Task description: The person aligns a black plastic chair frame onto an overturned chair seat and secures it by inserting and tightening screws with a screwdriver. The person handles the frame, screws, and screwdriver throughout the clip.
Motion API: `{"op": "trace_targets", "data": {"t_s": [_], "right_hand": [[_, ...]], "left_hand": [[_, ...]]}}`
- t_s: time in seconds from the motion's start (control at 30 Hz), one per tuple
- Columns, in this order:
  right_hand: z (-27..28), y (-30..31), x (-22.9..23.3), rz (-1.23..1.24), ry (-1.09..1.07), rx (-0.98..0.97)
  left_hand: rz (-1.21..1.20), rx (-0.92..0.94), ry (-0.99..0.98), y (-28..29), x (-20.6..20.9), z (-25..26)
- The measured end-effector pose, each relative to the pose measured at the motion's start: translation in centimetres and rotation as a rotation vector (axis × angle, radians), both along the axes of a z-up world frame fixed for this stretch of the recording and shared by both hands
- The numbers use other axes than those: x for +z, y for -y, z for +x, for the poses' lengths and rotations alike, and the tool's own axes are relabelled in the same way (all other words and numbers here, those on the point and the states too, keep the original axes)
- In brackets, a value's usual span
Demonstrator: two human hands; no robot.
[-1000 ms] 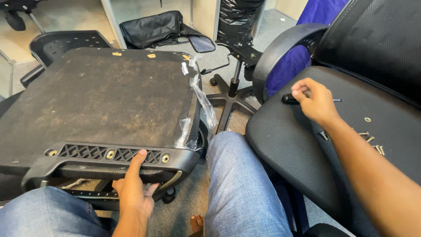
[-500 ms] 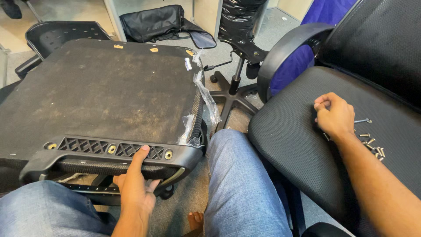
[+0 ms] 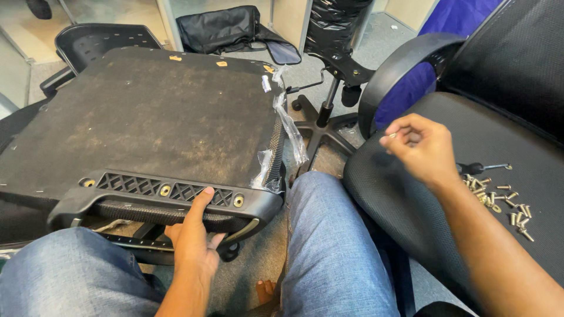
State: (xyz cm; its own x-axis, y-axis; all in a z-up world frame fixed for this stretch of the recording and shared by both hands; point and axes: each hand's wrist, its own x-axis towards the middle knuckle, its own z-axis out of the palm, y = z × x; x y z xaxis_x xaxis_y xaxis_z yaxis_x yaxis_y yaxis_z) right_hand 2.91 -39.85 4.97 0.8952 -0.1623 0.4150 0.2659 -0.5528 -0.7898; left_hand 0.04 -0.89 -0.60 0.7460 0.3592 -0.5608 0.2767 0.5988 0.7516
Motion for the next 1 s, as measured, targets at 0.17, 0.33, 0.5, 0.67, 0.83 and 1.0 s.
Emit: {"op": "trace_targets", "data": {"t_s": [0.17,0.33,0.5,0.67,0.83,1.0], "right_hand": [[-1.1,-7.8,0.1,-0.216,-0.037,0.182],[-1.4,-14.3,0.2,-0.138,-0.085,0.412],[-1.2,-18.0,0.3,-0.124,-0.134,0.486],[-1.2,-19.7,0.1,-0.147,-0.151,0.490],[-1.1,-20.3,0.2,-0.203,-0.088,0.498],[-1.2,-20.8,0.4,-0.248,-0.053,0.480]], "left_hand": [[0.049,0.008,-0.036,0.1,-0.3,0.0],[0.075,0.014,-0.027,0.3,0.2,0.1],[0.078,0.041,-0.004,0.6,0.8,-0.2],[0.083,0.060,-0.046,0.8,0.9,0.1],[0.074,0.086,-0.020,1.0,0.9,0.1],[0.105,0.079,-0.057,0.9,1.0,0.1]]}}
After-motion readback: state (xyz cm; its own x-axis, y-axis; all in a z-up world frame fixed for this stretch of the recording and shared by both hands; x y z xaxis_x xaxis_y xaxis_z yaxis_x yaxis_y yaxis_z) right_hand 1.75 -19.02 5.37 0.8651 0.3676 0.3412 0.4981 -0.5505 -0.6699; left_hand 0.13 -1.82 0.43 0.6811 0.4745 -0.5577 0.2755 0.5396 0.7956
